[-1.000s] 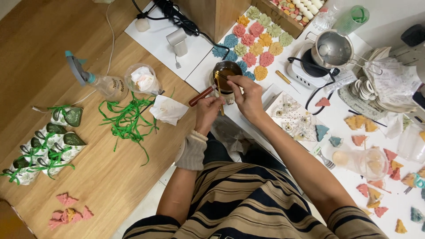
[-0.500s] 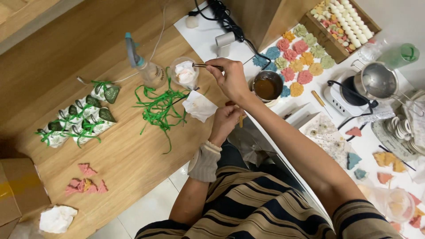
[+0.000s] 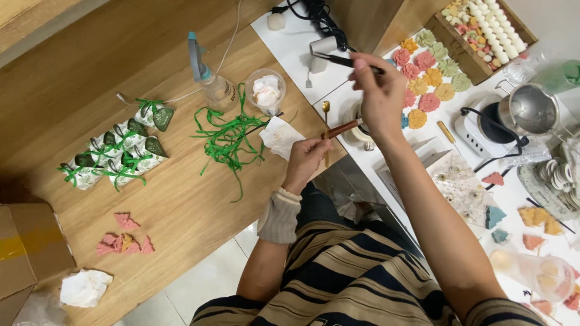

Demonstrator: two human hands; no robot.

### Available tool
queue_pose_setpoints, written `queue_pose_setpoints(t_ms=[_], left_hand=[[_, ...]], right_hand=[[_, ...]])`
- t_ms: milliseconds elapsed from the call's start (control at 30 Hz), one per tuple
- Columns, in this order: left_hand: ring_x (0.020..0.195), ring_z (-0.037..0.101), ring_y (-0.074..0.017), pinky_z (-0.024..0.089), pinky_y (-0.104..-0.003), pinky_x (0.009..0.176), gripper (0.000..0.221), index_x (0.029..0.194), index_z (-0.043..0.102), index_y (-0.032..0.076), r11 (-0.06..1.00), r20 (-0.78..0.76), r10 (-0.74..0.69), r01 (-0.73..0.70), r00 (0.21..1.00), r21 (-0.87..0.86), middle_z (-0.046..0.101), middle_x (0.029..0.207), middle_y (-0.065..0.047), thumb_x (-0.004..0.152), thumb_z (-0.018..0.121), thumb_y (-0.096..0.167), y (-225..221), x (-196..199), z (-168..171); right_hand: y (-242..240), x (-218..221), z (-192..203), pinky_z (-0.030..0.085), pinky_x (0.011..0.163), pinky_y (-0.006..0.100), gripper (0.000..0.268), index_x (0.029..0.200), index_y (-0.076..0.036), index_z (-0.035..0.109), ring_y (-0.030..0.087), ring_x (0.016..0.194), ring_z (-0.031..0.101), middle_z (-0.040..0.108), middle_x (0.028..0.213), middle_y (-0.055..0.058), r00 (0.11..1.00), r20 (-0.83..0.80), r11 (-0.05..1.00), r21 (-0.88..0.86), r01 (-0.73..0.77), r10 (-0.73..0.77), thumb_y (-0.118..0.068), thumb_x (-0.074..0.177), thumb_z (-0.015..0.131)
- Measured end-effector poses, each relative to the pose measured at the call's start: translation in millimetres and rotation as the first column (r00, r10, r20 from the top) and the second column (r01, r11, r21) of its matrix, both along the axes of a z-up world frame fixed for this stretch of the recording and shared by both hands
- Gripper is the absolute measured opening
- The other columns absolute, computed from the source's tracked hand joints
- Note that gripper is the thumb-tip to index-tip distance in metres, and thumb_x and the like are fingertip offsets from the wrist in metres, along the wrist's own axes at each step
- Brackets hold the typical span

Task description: Decorating a wax flower/piece by precisely pouring liquid from a small pot using a spoon and making minor adjustments with tweezers.

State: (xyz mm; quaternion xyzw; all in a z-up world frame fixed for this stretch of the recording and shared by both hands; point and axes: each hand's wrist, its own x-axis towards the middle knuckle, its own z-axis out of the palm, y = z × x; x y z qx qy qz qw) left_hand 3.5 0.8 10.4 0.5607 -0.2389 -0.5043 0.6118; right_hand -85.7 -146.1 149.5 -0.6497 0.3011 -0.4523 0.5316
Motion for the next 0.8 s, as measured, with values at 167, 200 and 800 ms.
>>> queue_pose_setpoints(t_ms=[167, 200, 800], left_hand=[[0.047, 0.036, -0.0007, 0.026, -0.022, 0.043, 0.024, 0.091, 0.075, 0.0, 0.998, 0.032, 0.01, -0.012, 0.999, 0.065, 0.048, 0.06, 0.008, 0.099, 0.066, 0.02, 14, 19, 12], [0.049, 0.037, -0.0001, 0.028, -0.021, 0.045, 0.023, 0.093, 0.076, 0.001, 0.997, 0.06, 0.025, -0.029, 0.998, 0.074, 0.05, 0.062, 0.009, 0.099, 0.064, 0.02, 16, 24, 17], [0.046, 0.029, -0.0008, 0.019, -0.023, 0.043, 0.025, 0.09, 0.073, 0.001, 0.982, 0.104, 0.101, -0.116, 0.989, 0.151, 0.039, 0.056, 0.01, 0.101, 0.064, 0.022, 70, 58, 15]], right_hand=[[53, -103, -17, 0.044, 0.073, 0.025, 0.015, 0.114, -0.002, 0.067, 0.009, 0.079, 0.056, 0.062, 0.088, 0.001, 0.985, 0.12, 0.974, 0.201, 0.1, -0.126, -0.013, 0.108, 0.061], [65, -120, -24, 0.043, 0.072, 0.025, 0.013, 0.112, -0.003, 0.067, 0.009, 0.077, 0.054, 0.061, 0.084, 0.001, 0.985, 0.106, 0.955, 0.278, 0.104, -0.138, -0.012, 0.108, 0.059], [111, -141, -127, 0.054, 0.085, 0.029, 0.014, 0.111, -0.002, 0.064, 0.014, 0.091, 0.069, 0.075, 0.1, 0.008, 0.893, -0.027, 0.636, 0.711, -0.299, 0.449, -0.006, 0.099, 0.058]])
